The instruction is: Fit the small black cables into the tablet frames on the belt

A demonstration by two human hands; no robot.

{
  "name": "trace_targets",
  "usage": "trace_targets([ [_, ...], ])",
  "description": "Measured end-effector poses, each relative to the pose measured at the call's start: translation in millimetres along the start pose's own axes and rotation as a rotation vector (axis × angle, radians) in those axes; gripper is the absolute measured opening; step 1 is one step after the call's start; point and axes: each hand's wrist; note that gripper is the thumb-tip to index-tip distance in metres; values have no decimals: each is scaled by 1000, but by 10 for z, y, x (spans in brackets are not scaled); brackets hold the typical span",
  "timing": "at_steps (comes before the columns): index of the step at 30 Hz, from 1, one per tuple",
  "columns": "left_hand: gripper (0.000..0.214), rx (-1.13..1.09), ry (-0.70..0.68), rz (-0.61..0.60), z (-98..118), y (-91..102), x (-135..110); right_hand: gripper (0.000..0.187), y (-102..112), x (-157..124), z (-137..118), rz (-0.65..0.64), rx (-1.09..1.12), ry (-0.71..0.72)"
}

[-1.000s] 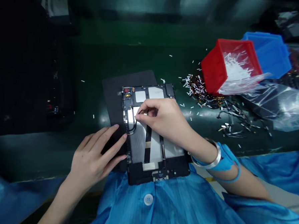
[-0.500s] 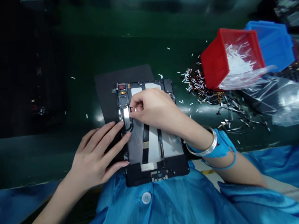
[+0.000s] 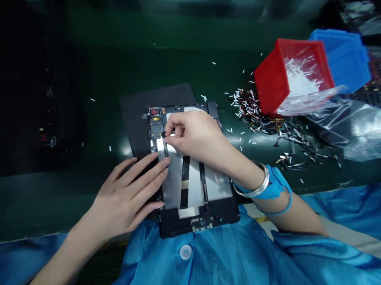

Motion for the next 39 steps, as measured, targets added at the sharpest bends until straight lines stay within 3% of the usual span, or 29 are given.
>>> trace_targets([
  [9, 46, 24, -2, 6, -16, 11, -2, 10, -16, 33, -12, 16, -41, -7],
  [12, 47, 50, 30, 20, 94, 23, 7, 8, -2, 19, -44, 26, -67, -9],
  [14, 51, 52, 24, 34, 258, -15, -3, 4, 38, -33, -69, 112, -103, -3],
  [18, 41, 35, -139, 43, 600, -199, -53, 6, 195, -296, -69, 370, -111, 41],
  [21, 44, 61, -127, 97, 614, -311, -6, 5, 344, -604, 54, 495, -67, 37],
  [25, 52, 121, -2, 82, 293, -320, 385, 6, 618, -1078, 455, 751, -8, -98],
  [27, 53, 154, 77, 42, 92, -273, 712, 8, 790, -1320, 713, 922, -12, -206],
  [29, 51, 174, 166, 17, -113, -208, 1083, 9, 945, -1525, 954, 1008, -72, -325],
  [31, 49, 169, 260, -7, -339, -141, 1458, 8, 1053, -1654, 1134, 948, -200, -466],
  [34, 51, 151, 355, 27, -736, -69, 1952, 9, 1117, -1660, 1249, 705, -429, -639],
  [39, 55, 22, 484, 206, -1332, -86, 2422, 7, 1188, -1468, 1228, 470, -587, -777],
])
Point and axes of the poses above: each hand's wrist, its own x-axis towards the middle knuckle, its own y-axis out of the back of the hand, z = x × y, and after that the axes turned 7 degrees about y, right-handed
